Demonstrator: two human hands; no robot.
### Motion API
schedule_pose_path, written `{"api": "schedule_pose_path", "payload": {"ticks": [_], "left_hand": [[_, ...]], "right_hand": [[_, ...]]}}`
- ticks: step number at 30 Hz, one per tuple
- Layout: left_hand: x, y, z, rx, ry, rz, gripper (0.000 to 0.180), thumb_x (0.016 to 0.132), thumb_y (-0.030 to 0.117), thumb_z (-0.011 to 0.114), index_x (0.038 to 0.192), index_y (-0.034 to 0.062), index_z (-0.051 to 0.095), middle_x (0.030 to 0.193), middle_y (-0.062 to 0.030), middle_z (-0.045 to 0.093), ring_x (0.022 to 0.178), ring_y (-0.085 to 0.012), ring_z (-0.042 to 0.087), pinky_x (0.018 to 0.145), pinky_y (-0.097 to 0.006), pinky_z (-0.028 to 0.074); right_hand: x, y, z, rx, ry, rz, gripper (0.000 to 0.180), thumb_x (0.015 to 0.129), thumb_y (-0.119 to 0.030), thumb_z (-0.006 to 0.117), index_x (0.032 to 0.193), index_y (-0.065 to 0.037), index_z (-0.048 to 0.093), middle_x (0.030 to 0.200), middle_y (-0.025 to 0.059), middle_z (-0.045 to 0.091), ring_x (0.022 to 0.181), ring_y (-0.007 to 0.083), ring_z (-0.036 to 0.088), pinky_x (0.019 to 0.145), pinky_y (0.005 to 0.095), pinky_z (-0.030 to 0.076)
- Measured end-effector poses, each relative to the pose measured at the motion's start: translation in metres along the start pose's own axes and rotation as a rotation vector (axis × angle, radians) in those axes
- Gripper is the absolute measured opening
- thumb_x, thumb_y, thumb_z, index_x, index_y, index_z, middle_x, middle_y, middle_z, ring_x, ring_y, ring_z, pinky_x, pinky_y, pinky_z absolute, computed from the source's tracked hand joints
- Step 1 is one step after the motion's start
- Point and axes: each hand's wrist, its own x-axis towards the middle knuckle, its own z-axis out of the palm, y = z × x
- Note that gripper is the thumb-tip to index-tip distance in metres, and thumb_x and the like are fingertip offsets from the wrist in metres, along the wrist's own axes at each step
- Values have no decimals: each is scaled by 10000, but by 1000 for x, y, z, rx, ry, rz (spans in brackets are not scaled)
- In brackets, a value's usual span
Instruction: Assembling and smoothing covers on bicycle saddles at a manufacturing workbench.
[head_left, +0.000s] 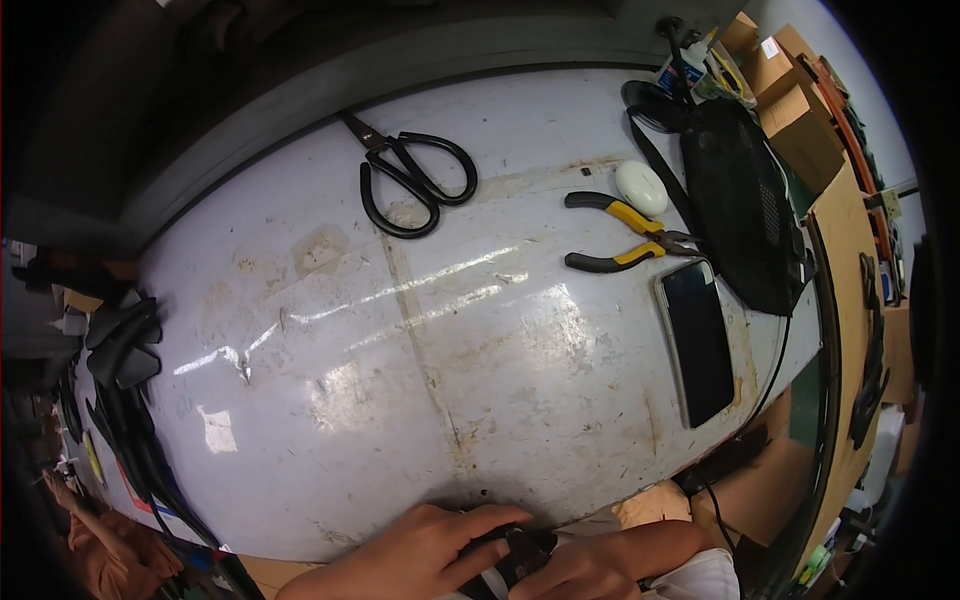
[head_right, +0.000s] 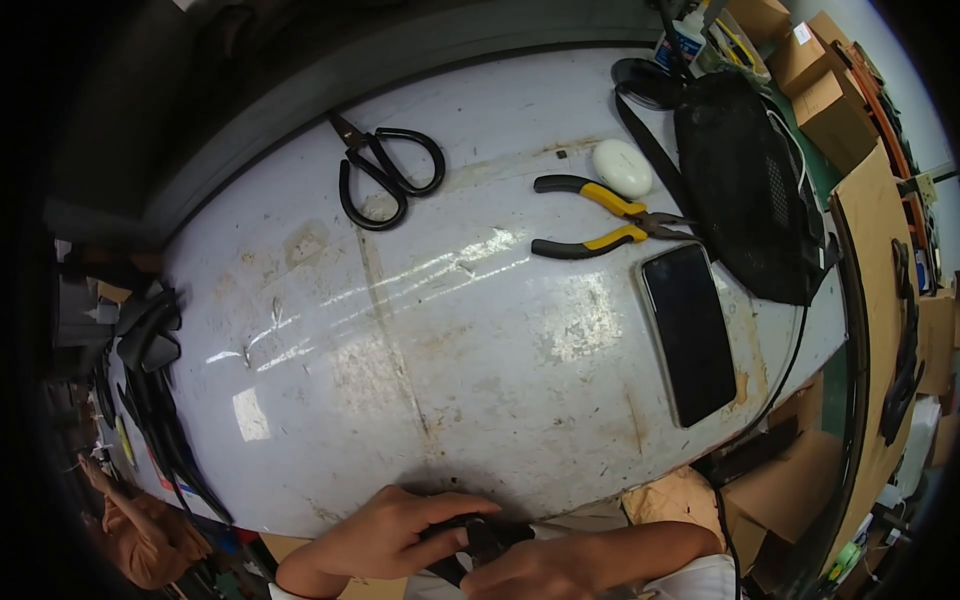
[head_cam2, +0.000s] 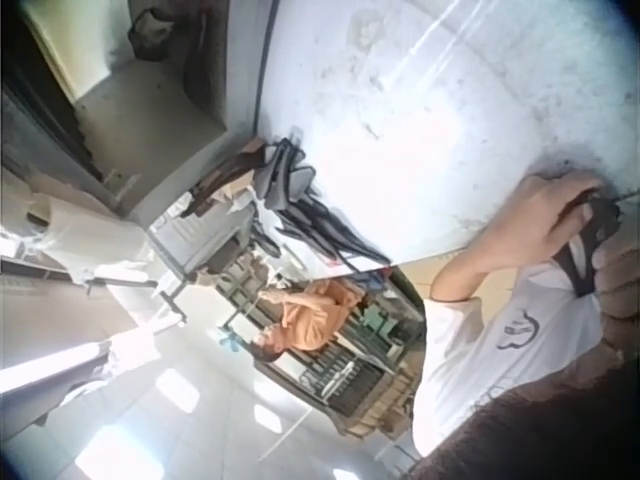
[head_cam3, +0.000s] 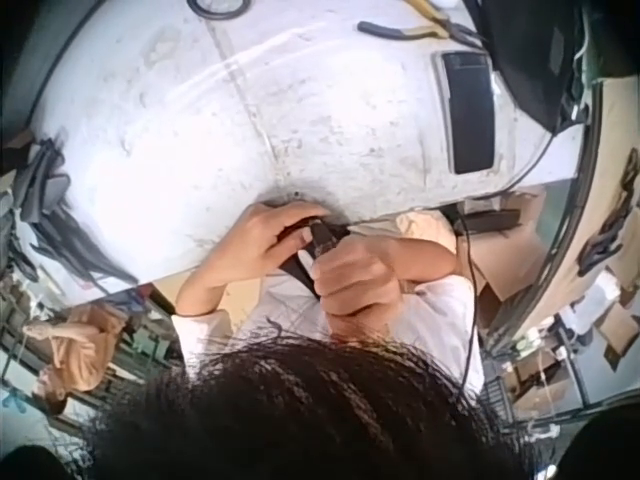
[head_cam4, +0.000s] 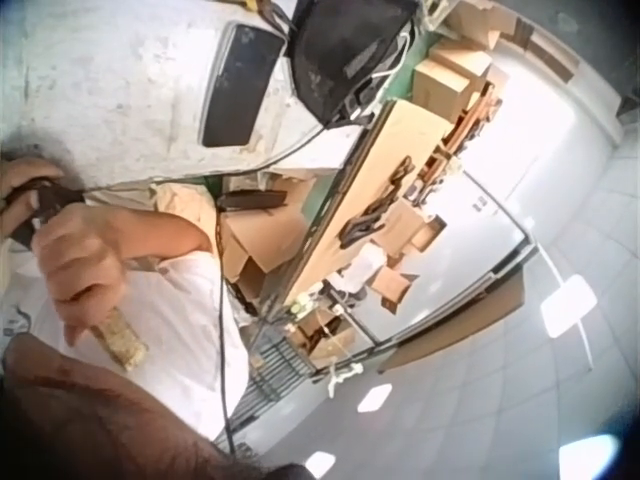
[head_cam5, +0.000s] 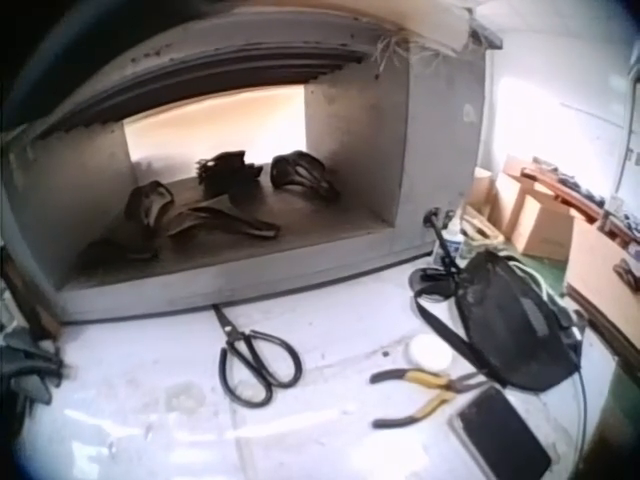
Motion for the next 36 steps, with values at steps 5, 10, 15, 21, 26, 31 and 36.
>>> {"api": "schedule_pose_path", "payload": {"ticks": [5,10,15,21,26,31,36], "left_hand": [[1,-1,2,16,54,29,334,951,98,692,1285,85,689,791,-134,714,603,-283,663,591,-362,530],[-4,3,0,30,28,-18,284,969,123,695,1251,87,704,787,-125,715,608,-276,663,601,-347,534],[-3,-1,3,14,44,-6,258,978,137,699,1230,83,716,809,-118,724,592,-262,646,595,-340,525],[-5,1,-1,-5,46,-1,271,968,123,707,1233,70,716,820,-118,731,585,-257,642,581,-334,517],[-3,-1,-1,-34,38,23,289,967,116,705,1252,72,705,842,-118,736,588,-260,644,584,-335,516],[-4,-6,-1,-18,24,50,307,964,111,707,1267,68,693,869,-125,739,609,-267,655,595,-335,521],[-6,-8,-2,-28,54,18,290,959,109,711,1247,72,705,882,-124,738,627,-269,658,605,-339,526]], "right_hand": [[-13,3,33,269,999,371,292,1038,-173,610,814,13,621,722,79,579,577,235,554,526,373,454],[-13,-11,-5,25,123,80,277,980,-191,726,785,-13,644,770,104,656,668,260,647,642,426,561],[-17,-9,1,-68,34,21,247,940,-130,737,750,-9,635,718,101,625,623,259,626,612,407,555],[-4,1,-9,106,16,93,225,951,-88,686,757,7,627,727,102,612,589,259,601,551,392,524],[-2,-11,-8,57,29,61,167,929,-37,615,765,-7,620,748,114,617,597,262,595,557,399,527],[-4,-5,-5,72,-39,84,171,941,-65,598,776,-28,626,771,112,628,630,260,610,564,392,523],[-22,-4,36,295,1055,385,383,1055,-258,615,781,9,624,778,102,642,665,248,634,582,405,518]]}}
